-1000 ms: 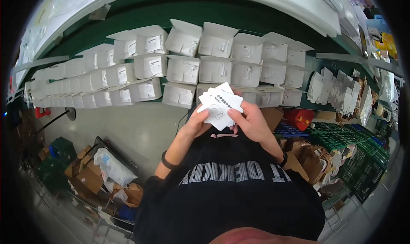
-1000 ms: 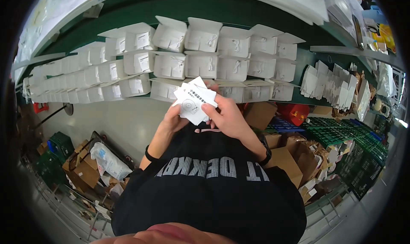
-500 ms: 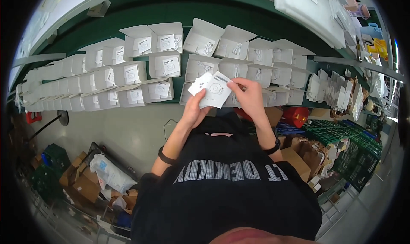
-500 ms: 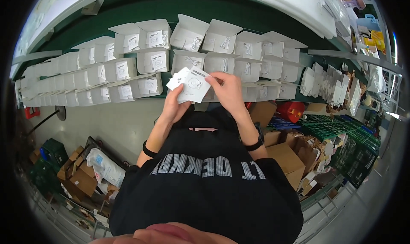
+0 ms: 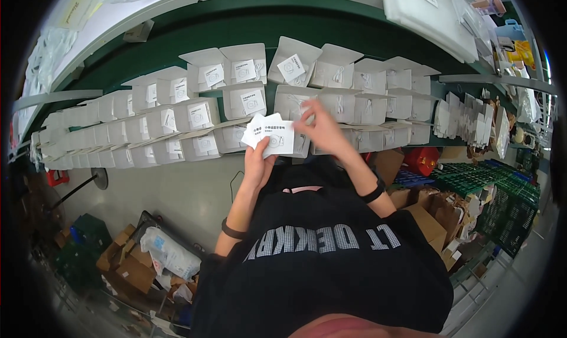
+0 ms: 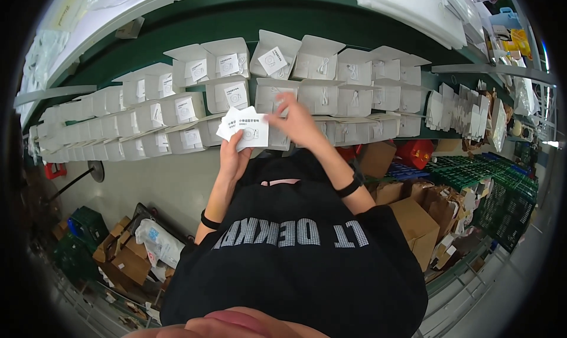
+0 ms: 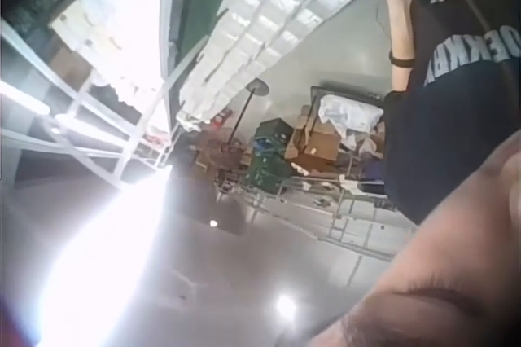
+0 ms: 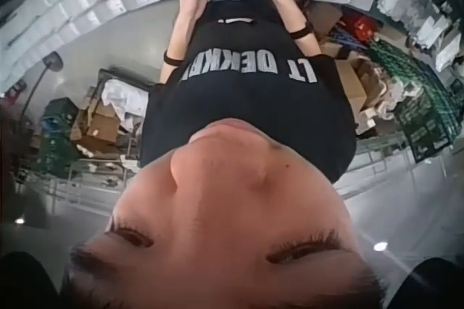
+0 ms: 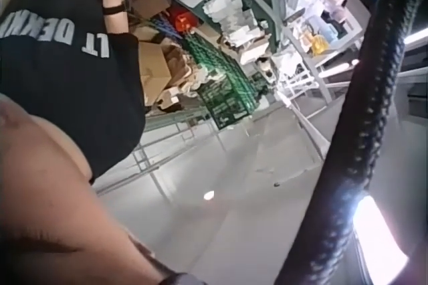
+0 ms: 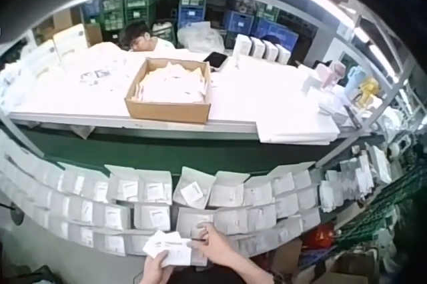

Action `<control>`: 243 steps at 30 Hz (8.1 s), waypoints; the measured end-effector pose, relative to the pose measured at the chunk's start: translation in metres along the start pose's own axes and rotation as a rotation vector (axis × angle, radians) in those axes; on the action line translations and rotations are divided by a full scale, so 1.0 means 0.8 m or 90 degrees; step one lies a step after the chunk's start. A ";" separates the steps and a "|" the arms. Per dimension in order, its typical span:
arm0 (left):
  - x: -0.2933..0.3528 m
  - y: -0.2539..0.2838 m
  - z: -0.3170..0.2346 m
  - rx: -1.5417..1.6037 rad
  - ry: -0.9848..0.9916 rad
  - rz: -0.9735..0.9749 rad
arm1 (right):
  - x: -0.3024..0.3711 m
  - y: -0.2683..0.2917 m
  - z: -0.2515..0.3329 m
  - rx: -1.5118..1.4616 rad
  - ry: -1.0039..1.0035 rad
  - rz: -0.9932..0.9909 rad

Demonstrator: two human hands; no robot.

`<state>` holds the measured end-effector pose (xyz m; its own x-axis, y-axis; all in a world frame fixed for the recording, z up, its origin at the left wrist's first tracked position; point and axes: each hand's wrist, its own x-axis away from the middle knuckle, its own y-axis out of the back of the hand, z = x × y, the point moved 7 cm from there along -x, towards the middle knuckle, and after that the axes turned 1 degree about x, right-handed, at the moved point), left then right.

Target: The person places white cables into boxes, then inserts instruction manuals into the boxes. Finally, the person closes the lids of the boxes and stacks them on the table.

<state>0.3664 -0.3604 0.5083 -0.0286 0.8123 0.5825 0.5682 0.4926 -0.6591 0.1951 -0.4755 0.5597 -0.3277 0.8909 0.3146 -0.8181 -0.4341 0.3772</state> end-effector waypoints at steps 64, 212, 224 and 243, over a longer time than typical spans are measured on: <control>-0.007 -0.104 0.086 -0.057 0.094 0.044 | 0.061 0.054 -0.114 -0.120 -0.066 -0.037; -0.103 -0.369 0.446 -0.463 0.126 0.114 | 0.225 0.431 -0.350 -0.310 -0.214 -0.181; -0.111 -0.377 0.397 -0.309 0.133 0.055 | 0.228 0.433 -0.385 0.261 -0.190 -0.203; -0.116 -0.366 0.390 -0.383 0.097 0.046 | 0.169 0.427 -0.336 0.100 -0.153 -0.146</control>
<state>-0.0540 -0.4829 0.4988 0.1188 0.7616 0.6371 0.9293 0.1407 -0.3415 -0.2558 -0.4673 0.4970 -0.0081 0.9184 0.3955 -0.7683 -0.2589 0.5854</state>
